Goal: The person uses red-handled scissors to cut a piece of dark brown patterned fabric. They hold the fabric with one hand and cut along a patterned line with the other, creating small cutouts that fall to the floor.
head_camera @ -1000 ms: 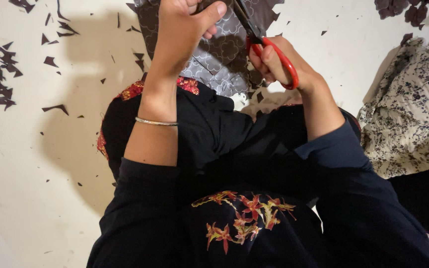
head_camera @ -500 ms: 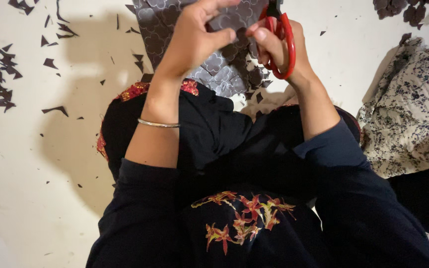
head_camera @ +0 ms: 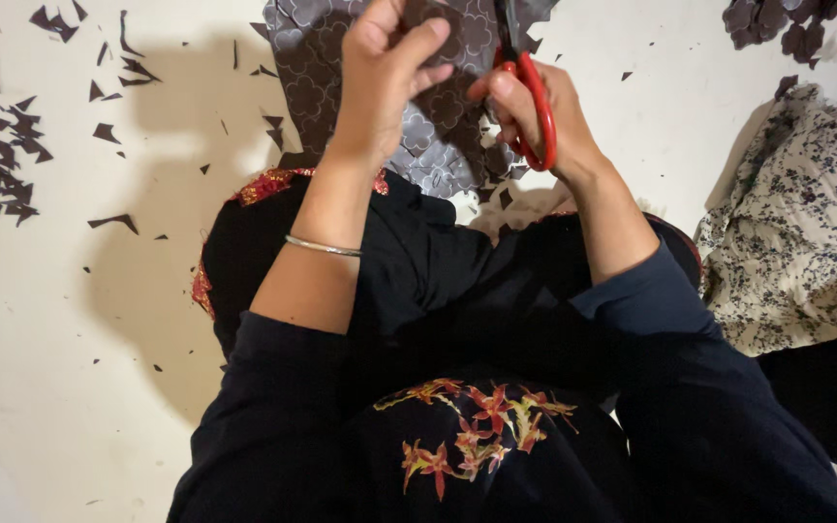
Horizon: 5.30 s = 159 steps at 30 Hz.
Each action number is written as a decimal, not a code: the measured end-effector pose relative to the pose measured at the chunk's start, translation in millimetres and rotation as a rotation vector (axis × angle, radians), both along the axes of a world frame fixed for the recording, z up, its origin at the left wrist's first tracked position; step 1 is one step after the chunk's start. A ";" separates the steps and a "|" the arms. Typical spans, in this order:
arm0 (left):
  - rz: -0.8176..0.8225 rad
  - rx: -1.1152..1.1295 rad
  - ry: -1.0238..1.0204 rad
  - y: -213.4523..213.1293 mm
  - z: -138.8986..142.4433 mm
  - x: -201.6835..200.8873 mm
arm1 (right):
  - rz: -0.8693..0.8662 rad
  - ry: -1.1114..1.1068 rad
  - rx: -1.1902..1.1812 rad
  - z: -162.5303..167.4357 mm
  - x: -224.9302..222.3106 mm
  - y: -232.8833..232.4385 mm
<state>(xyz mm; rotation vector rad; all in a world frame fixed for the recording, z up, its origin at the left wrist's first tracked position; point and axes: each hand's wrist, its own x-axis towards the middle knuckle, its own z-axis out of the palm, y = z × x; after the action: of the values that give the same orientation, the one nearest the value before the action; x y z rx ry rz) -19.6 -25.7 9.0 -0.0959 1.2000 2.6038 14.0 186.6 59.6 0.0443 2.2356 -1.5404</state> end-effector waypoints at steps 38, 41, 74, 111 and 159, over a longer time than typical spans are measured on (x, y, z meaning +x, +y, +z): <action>0.063 -0.143 0.226 -19.2 25.0 -12.9 | 0.305 -0.017 0.042 25.0 -4.9 -4.8; 0.049 -0.154 0.230 -20.9 24.9 -13.6 | 0.308 -0.015 0.042 25.5 -5.1 -4.5; 0.028 -0.137 0.205 -15.0 20.7 -5.5 | 0.353 -0.069 -0.051 33.3 -2.7 -8.4; 0.046 -0.121 0.198 -16.0 29.6 -7.3 | 0.380 0.149 0.195 11.1 -10.4 2.9; -0.007 -0.109 0.200 -23.4 26.8 -7.5 | 0.437 0.061 0.060 25.0 -9.2 -6.6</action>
<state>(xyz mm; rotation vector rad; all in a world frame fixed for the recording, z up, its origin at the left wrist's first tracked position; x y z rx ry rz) -27.1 -49.1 35.9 0.1508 1.4055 2.5904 4.8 180.0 84.5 -0.4496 2.1515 -1.2505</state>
